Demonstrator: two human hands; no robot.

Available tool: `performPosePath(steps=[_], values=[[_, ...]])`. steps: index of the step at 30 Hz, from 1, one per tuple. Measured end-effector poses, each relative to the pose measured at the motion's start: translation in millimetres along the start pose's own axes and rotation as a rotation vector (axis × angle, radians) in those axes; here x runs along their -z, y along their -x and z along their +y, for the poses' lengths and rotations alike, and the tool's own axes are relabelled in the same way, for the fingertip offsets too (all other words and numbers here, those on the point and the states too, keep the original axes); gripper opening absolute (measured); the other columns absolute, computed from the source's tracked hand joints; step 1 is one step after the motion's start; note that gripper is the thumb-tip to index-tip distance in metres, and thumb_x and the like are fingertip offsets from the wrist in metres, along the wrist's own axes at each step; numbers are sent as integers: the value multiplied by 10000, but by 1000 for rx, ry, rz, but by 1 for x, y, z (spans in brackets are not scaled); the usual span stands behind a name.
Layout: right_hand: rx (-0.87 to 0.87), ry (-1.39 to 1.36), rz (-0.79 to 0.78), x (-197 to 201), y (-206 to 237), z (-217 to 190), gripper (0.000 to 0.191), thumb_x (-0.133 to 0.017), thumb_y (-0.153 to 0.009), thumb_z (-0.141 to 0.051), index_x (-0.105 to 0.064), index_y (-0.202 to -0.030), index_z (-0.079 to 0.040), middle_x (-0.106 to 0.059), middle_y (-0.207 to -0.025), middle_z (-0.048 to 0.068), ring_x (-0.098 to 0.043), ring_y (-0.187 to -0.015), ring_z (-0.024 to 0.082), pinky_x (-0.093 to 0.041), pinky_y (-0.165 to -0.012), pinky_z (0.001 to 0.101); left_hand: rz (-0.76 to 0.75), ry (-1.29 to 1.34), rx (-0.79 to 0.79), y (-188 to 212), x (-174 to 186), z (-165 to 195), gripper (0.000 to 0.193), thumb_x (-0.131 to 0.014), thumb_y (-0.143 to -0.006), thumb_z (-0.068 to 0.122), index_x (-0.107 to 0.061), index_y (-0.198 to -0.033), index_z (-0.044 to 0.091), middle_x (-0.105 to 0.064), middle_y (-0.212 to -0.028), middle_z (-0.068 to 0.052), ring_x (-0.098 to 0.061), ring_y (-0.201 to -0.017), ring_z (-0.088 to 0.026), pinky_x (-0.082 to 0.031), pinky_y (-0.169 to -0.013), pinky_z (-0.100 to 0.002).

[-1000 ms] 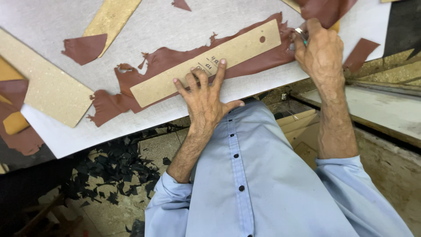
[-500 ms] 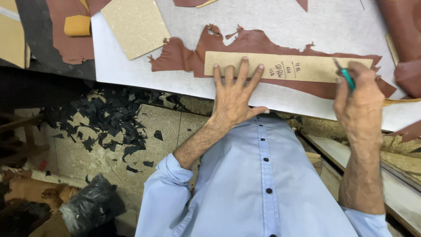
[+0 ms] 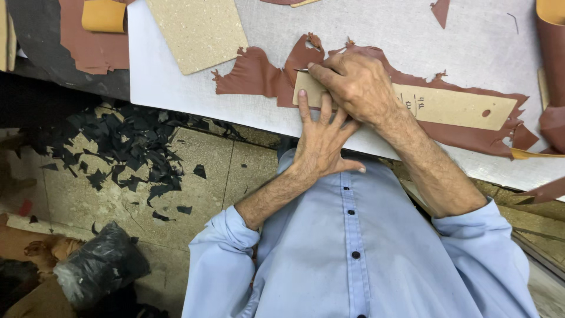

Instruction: The person uses a utility knife and a cardboard template to cut rectangular pieces from a large sheet of brown leather. The person repeatedly positions the template, cuts along the edges, and removes the cut pieces.

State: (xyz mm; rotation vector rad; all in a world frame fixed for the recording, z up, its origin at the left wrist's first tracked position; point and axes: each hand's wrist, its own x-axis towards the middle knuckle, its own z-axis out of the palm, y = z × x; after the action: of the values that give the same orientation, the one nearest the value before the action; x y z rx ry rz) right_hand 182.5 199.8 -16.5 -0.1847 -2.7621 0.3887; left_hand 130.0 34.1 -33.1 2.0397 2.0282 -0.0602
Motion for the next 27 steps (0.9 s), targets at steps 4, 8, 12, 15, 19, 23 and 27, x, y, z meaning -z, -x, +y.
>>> performPosePath(steps=[4,8,12,15,19,23,27], values=[[27,51,-59,0,-3,-5,291,-738,-955,-79,-746,-1242,-31,-724,-1032,103,-715,-901,225,-618,-756,346,88,65,7,0,-9,3,1206,-420,-597,1053,-483,-1544,309,-305,-1635,-130,-127,-1513,-465,4,-1121,-860],[100,86,-52,-6,-2,-9,335,-739,-913,-93,-728,-1228,19,-722,-1049,118,-708,-913,212,-629,-782,340,67,-2,3,2,-16,4,1231,-383,-614,1075,-504,-1547,282,-311,-1647,-98,-110,-1522,-477,-8,-1110,-864],[77,127,-86,0,20,-8,405,-760,-828,-121,-721,-1197,42,-725,-1025,129,-704,-883,221,-635,-759,358,94,-40,-4,8,-12,3,1253,-354,-656,1098,-538,-1553,244,-312,-1619,-192,-172,-1494,-512,-46,-1115,-850],[37,151,-56,21,56,1,405,-765,-845,-136,-720,-1205,44,-722,-1019,129,-716,-924,248,-641,-744,357,121,17,9,12,-4,4,1261,-406,-712,1122,-489,-1568,200,-286,-1524,-276,-240,-1430,-514,-66,-1126,-882],[-5,293,-92,60,117,28,337,-749,-936,-96,-727,-1263,-17,-733,-1088,124,-718,-932,207,-642,-741,307,179,-42,-7,18,7,2,1232,-497,-683,1064,-365,-1648,309,-227,-1551,-305,-246,-1390,-521,-77,-1132,-852],[-88,350,-151,108,185,60,266,-736,-974,-66,-744,-1232,-1,-761,-1081,114,-719,-909,187,-642,-758,313,119,-43,-23,22,9,-5,1258,-558,-683,1051,-315,-1669,310,-151,-1588,-321,-179,-1437,-543,-73,-1127,-858],[-178,470,-184,156,232,81,208,-724,-975,-44,-759,-1177,-9,-754,-1064,104,-693,-882,177,-616,-774,313,112,-52,-25,20,6,-8,1268,-598,-663,1041,-316,-1660,310,-77,-1611,-324,-132,-1458,-562,-56,-1128,-859]])
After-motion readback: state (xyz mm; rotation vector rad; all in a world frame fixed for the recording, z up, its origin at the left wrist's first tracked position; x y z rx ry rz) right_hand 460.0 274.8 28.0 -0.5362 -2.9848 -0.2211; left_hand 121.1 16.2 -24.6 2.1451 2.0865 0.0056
